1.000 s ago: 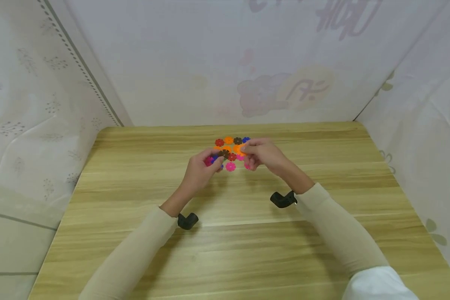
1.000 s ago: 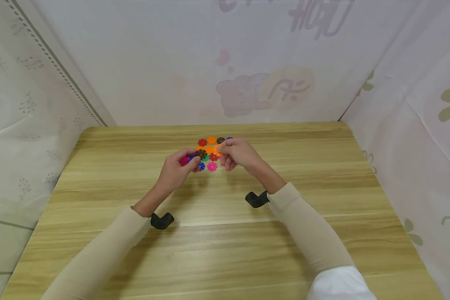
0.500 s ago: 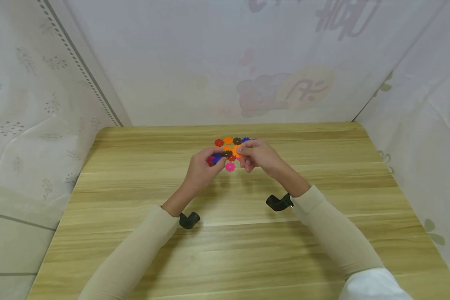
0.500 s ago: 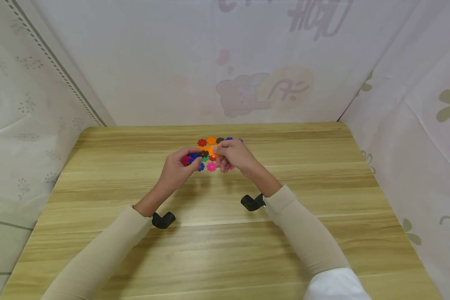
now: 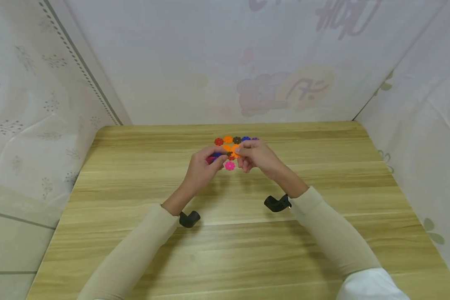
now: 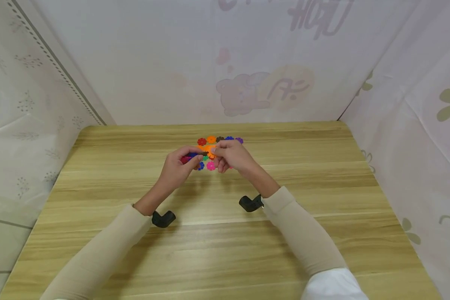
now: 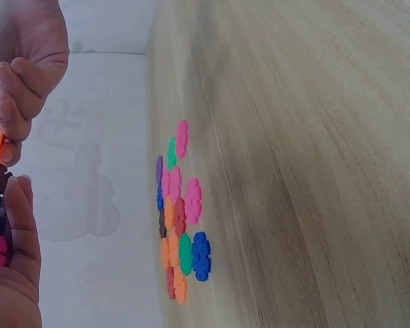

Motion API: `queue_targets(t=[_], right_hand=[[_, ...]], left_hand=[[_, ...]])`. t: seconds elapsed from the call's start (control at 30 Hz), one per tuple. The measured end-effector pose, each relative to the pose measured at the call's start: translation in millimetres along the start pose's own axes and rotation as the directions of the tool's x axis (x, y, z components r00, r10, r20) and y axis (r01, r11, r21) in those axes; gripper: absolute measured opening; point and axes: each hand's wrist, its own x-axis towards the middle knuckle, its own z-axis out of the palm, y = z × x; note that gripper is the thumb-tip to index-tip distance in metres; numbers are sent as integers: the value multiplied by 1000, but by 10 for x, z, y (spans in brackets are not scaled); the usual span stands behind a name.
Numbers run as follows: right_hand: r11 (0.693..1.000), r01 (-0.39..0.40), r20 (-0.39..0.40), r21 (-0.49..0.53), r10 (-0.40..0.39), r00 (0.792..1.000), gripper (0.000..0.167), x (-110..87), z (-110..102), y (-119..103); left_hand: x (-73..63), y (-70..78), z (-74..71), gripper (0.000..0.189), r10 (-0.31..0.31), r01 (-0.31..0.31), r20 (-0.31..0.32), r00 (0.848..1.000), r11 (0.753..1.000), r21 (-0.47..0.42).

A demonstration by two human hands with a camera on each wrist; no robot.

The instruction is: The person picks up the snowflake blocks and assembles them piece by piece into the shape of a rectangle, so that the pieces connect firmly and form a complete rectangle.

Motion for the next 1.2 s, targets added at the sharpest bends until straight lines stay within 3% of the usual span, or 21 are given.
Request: queue_targets(t=[0.23,0.37,0.5,0.6,0.73,0.83,1.0,1.2], right_hand=[[998,53,-26,-33,-54,998,24,2,47,5],[998,49,-30,-37,-50,998,25,9,61,4],[998,45,-12,-33,-45,999,26,19,42,27],[999,44,-8,-27,-44,999,25,23,15,54],[1000,26,-19,-17,-26,999,25,25,-19,89],[1000,12,-30,-8,-12,999,26,20,-41,110],[1000,15,-30,24,-15,999,28,1,-64,122],[999,31,-16,36,-31,999,26,-2,-63,124]], left_hand=[[17,29,29,13,43,-43,-5,999,999,31],[10,37,26,10,35,-35,2,999,998,51],[-1,52,13,12,-18,17,24,1000,999,27],[0,58,0,19,-104,106,47,993,993,-42],[8,27,-10,29,-252,260,65,965,944,-201],[17,6,-8,34,-323,327,63,944,896,-301],[26,15,8,39,-387,382,66,920,845,-374],[41,52,43,41,-437,446,123,891,795,-411]])
